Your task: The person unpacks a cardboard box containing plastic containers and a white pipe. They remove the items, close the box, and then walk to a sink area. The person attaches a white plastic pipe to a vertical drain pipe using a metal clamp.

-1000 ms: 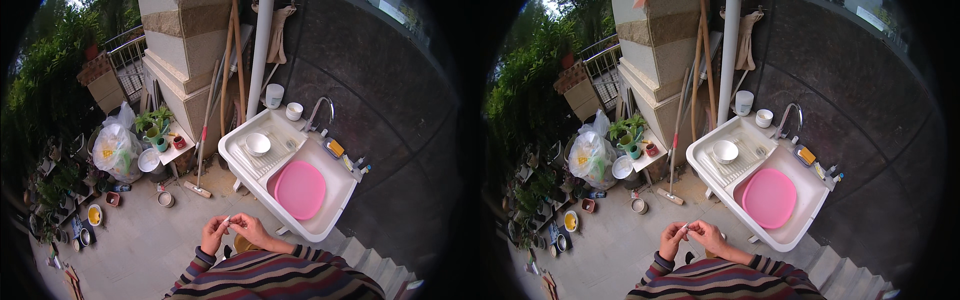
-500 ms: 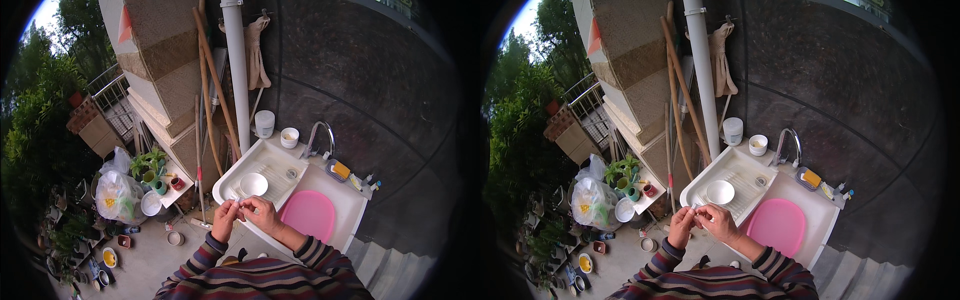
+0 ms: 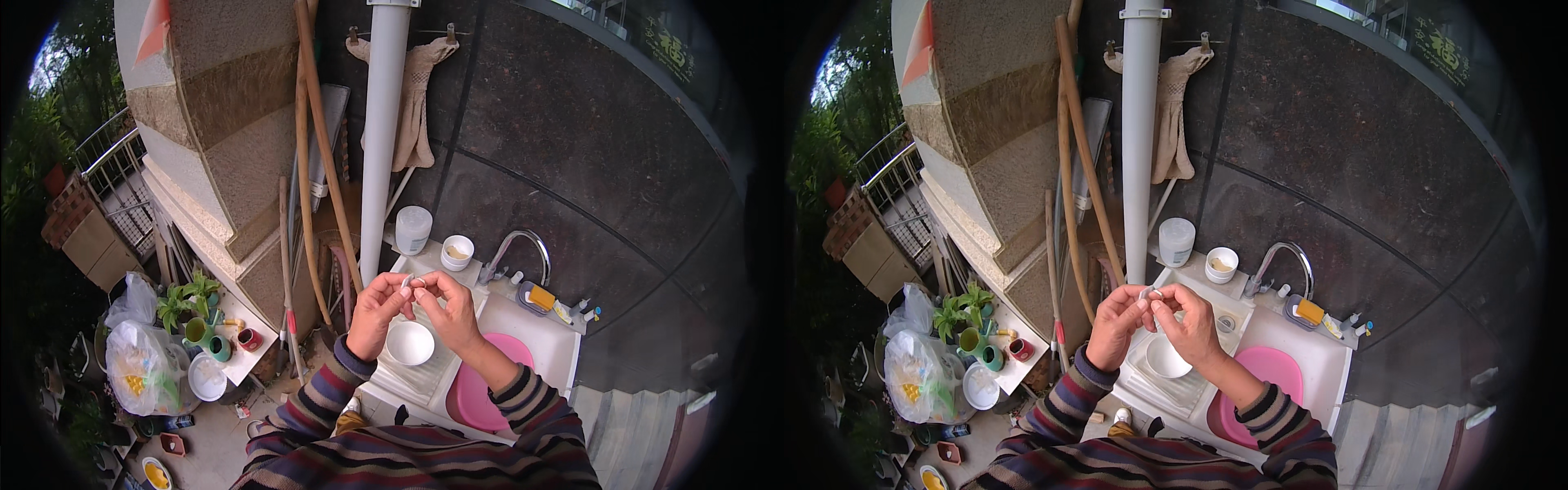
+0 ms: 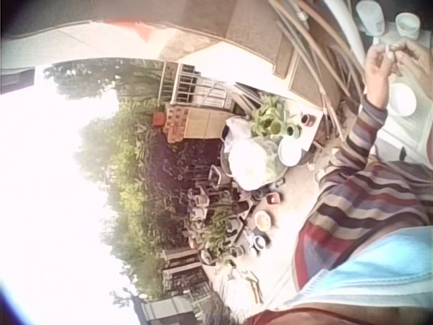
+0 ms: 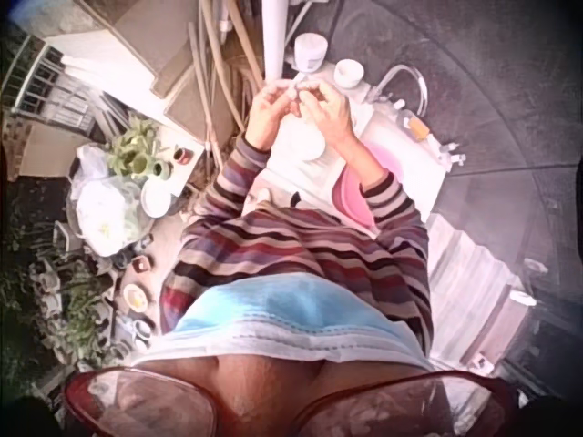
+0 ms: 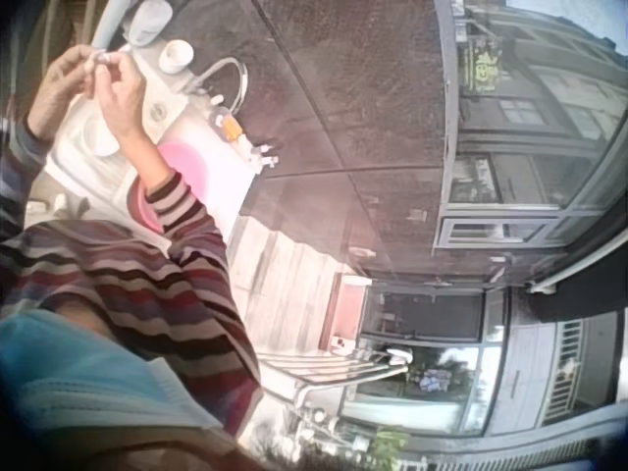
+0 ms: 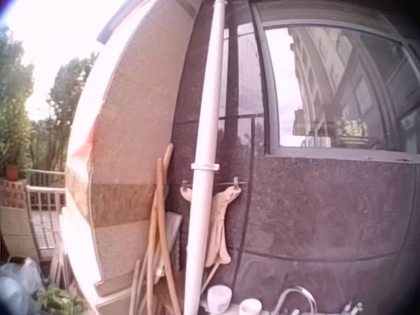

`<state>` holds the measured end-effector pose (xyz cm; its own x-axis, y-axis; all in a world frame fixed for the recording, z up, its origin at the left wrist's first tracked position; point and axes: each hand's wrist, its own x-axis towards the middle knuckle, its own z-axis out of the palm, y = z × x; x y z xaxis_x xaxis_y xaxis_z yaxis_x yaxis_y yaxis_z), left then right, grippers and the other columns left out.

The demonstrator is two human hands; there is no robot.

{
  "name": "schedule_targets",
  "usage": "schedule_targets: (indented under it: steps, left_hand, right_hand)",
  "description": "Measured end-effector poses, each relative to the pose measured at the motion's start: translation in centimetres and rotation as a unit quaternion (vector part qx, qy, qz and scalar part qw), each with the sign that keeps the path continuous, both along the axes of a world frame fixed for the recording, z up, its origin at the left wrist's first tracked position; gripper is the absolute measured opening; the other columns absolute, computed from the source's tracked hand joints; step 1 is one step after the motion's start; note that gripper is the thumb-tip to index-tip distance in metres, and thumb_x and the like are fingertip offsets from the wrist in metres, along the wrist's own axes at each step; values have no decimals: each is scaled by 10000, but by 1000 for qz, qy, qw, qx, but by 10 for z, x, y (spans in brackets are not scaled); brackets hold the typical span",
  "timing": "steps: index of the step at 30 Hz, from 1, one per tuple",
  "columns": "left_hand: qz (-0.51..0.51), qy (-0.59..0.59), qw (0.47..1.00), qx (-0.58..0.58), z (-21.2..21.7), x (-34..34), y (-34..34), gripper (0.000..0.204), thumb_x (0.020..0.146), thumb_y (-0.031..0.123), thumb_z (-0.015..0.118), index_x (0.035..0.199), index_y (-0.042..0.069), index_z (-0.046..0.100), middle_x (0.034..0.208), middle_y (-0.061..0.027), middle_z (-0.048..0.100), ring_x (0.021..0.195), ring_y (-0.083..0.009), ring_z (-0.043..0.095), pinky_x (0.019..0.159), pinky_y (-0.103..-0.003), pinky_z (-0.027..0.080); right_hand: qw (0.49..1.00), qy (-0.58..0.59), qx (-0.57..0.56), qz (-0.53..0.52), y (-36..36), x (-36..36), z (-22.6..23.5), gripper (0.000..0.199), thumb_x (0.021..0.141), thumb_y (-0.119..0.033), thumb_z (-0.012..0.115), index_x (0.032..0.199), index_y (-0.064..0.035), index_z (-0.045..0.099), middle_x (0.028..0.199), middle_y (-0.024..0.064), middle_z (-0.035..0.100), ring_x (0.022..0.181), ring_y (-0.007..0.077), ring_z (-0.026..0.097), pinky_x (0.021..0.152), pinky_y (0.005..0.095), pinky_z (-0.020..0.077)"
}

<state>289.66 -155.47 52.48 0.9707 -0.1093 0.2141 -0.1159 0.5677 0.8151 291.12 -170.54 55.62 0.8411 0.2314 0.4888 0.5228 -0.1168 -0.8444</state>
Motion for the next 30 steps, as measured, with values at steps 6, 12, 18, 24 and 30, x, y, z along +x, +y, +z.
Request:
schedule_targets:
  steps: [6,12,18,24,30]
  left_hand:
    - [0,-41,998,-57,34,77,85,255,987,80,550,1221,-6,601,1034,-56,677,853,-112,638,803,-273,521]
    - [-37,-38,993,-110,55,132,130,269,995,53,498,1234,-22,596,1041,-81,680,919,-138,653,850,-294,526]
    - [-79,-52,988,-120,65,174,141,272,1008,85,510,1251,-21,573,974,-74,660,828,-135,634,791,-283,529]
    - [-168,-76,968,-172,70,219,146,144,1000,105,543,1106,9,553,960,-111,665,757,-151,630,739,-305,544]
    - [-220,-87,941,-243,66,250,138,155,1005,134,548,1098,11,550,987,-126,670,784,-166,672,747,-319,568]
  right_hand:
    - [980,-158,-116,-40,87,68,48,108,893,-51,670,985,-5,638,862,82,651,695,177,674,628,312,537]
    - [901,-334,-270,-60,124,111,81,223,838,-58,712,1051,-25,653,932,97,643,805,272,668,699,375,551]
    - [938,-261,-222,-52,130,142,92,193,862,-27,682,1054,-16,668,941,98,654,843,234,681,740,345,554]
    - [973,-141,-149,-103,122,181,107,192,869,-69,716,1030,14,653,938,79,676,813,143,662,761,280,536]
    - [970,-126,-178,-103,133,199,124,184,861,-92,732,994,15,662,890,67,695,814,129,658,775,278,532]
